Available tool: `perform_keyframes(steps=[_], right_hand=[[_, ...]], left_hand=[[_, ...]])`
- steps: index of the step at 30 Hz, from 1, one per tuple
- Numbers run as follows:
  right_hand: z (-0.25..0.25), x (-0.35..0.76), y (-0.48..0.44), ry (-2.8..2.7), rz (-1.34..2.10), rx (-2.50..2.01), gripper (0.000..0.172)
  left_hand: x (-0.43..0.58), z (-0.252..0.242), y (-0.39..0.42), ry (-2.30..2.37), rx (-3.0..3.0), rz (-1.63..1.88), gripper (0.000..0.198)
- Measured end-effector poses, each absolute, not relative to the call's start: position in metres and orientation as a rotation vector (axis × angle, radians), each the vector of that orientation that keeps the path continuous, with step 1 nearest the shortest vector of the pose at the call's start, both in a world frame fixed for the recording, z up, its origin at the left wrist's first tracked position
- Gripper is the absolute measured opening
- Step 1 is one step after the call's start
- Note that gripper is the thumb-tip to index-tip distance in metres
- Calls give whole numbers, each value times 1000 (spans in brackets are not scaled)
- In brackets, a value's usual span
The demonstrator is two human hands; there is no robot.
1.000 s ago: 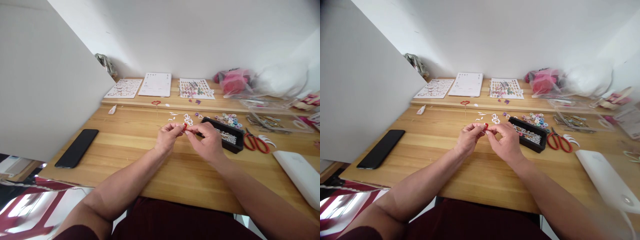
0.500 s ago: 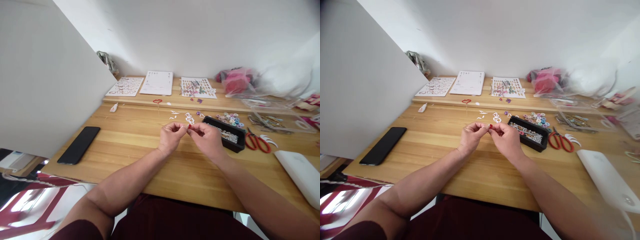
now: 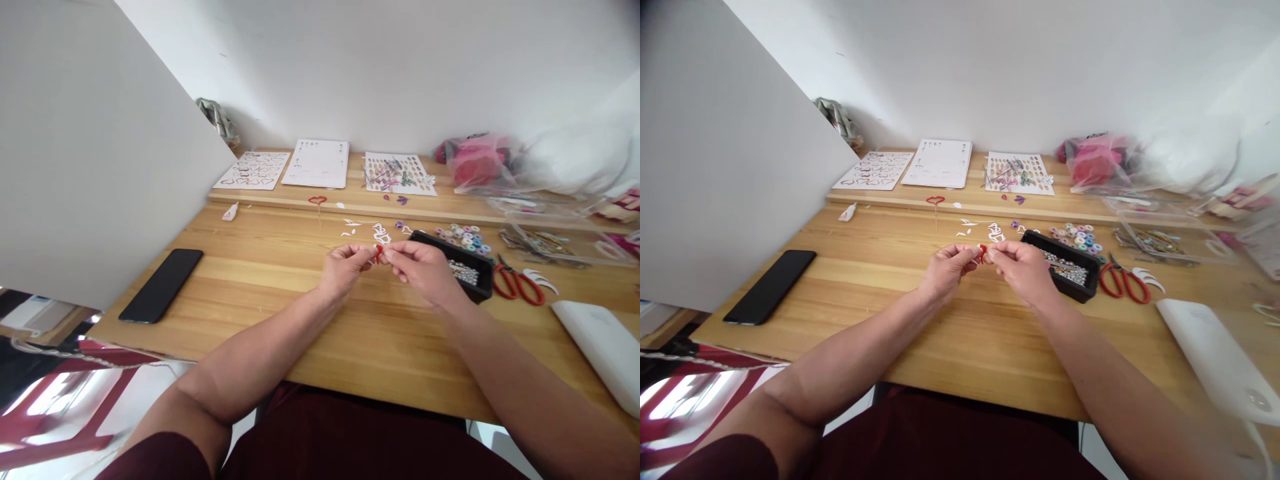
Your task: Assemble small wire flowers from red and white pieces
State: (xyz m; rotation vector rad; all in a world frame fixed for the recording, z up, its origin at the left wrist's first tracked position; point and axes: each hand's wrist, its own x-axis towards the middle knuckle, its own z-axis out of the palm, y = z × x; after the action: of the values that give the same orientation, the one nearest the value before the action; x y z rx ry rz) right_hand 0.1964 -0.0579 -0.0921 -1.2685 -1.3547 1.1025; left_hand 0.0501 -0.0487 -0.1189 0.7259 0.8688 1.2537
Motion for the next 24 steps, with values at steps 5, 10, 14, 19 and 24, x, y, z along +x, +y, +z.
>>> perform_keyframes(steps=[5, 10, 14, 19, 24], right_hand=[[-91, 207, -51, -1167, 1216, -1166, 21], [-86, 201, -58, -1244, 1200, -1266, 22], [-84, 193, -63, -1244, 1212, -1321, 23], [-85, 193, -62, -1182, 1292, -1317, 30], [-83, 197, -60, -991, 1578, -1292, 33]], left_hand=[[48, -118, -48, 888, 764, 1232, 27], [49, -118, -50, 968, 911, 1302, 26], [49, -118, -50, 988, 997, 1305, 21], [48, -115, -52, 995, 1012, 1286, 23], [47, -113, -54, 1036, 1065, 1293, 24]])
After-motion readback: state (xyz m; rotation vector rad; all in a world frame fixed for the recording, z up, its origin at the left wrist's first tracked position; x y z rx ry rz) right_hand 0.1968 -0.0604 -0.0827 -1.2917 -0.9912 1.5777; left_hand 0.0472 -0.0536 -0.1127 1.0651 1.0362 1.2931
